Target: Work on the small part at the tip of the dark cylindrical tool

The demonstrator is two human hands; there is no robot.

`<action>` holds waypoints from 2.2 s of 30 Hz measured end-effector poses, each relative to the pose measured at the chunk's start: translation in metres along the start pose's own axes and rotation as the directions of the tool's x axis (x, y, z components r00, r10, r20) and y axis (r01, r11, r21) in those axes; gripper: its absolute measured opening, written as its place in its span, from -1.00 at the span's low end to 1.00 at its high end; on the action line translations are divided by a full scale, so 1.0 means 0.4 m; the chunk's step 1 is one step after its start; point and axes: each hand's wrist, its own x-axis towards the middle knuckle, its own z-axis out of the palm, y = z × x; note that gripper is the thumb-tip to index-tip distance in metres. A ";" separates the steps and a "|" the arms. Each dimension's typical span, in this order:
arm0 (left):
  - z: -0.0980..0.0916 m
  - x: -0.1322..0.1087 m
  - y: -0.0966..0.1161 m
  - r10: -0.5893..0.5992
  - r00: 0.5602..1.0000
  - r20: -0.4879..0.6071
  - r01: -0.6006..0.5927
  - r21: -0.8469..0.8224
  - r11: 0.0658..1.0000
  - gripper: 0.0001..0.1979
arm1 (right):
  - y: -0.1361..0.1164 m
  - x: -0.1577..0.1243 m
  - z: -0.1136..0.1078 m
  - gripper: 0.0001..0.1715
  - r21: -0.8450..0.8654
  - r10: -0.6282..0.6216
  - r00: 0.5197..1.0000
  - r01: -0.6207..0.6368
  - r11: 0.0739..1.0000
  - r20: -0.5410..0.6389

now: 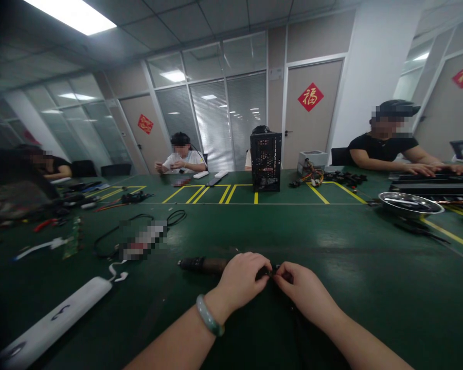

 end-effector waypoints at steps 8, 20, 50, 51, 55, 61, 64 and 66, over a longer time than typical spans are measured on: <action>0.007 -0.001 -0.005 0.002 1.000 -0.024 -0.003 -0.028 1.000 -0.88 | 0.015 0.005 0.005 -0.78 0.013 -0.014 1.000 0.014 1.000 0.004; 0.012 -0.001 -0.008 -0.009 1.000 -0.023 0.008 -0.045 0.999 -0.86 | 0.024 0.010 0.009 -0.79 -0.006 -0.011 1.000 0.011 1.000 0.025; 0.010 -0.002 -0.004 0.000 1.000 -0.028 -0.001 -0.026 1.000 -0.84 | 0.014 0.007 0.005 -0.79 -0.060 -0.002 1.000 0.003 0.998 0.012; 0.010 -0.002 -0.004 -0.005 1.000 -0.029 0.004 -0.028 1.000 -0.84 | 0.013 0.007 0.005 -0.79 -0.062 -0.003 1.000 0.004 0.998 0.011; 0.009 -0.002 -0.003 -0.021 0.999 -0.028 0.020 -0.043 0.999 -0.85 | 0.007 0.005 0.003 -0.79 -0.069 -0.007 1.000 0.008 0.998 0.006; 0.010 -0.003 -0.004 -0.030 0.999 -0.029 0.029 -0.040 0.999 -0.82 | 0.002 0.003 0.002 -0.79 -0.080 -0.006 1.000 0.006 0.997 0.005; 0.010 -0.003 -0.004 -0.043 0.999 -0.019 0.043 -0.034 0.999 -0.83 | 0.005 0.005 0.002 -0.79 -0.071 -0.004 1.000 0.004 0.997 0.003; 0.009 -0.002 -0.004 -0.042 0.999 -0.009 0.042 -0.023 0.999 -0.84 | 0.008 0.007 0.002 -0.79 -0.063 -0.006 1.000 0.006 0.998 0.009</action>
